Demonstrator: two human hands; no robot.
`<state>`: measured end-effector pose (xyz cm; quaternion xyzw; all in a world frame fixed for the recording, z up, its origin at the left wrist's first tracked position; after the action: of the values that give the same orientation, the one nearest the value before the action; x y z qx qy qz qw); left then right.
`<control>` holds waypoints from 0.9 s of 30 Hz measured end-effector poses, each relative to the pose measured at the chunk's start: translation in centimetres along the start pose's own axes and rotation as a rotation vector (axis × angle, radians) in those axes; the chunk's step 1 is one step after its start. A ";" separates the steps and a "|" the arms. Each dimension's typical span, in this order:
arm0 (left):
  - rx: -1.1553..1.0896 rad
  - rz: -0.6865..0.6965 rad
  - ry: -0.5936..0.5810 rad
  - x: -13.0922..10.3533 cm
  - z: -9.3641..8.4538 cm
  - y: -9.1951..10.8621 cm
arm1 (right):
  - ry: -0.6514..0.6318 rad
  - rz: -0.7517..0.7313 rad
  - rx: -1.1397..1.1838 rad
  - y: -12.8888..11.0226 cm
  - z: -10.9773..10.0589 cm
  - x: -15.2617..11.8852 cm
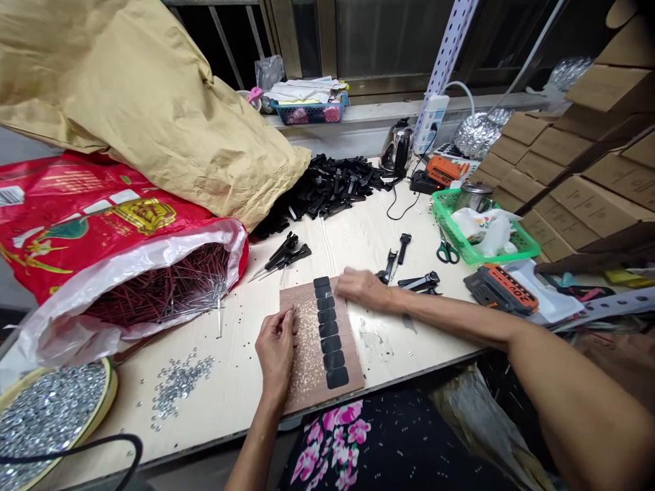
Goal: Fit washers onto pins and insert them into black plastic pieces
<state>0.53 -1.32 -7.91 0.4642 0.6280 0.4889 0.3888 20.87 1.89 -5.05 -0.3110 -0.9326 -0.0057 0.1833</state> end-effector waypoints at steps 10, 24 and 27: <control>0.110 0.080 0.042 0.1 0.0 0.2 | -0.095 -0.262 0.124 -2.0 0.2 0.5; 0.090 0.080 0.034 0.2 0.1 -0.1 | -0.047 -0.142 0.102 -1.4 1.3 0.1; 0.088 0.085 0.029 0.0 0.0 -0.1 | -0.053 -0.090 0.126 -0.3 0.7 -0.2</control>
<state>0.48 -1.32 -7.96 0.5000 0.6342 0.4836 0.3375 20.56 1.63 -5.75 -0.2566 -0.9486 0.0529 0.1773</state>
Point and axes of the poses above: each hand's wrist, its own x-axis towards the middle knuckle, its own z-axis out of the palm, y = z × x, the point moved 6 cm from there along x, towards the middle knuckle, and after that the axes turned 9 degrees about -x, right-handed, at the moved point
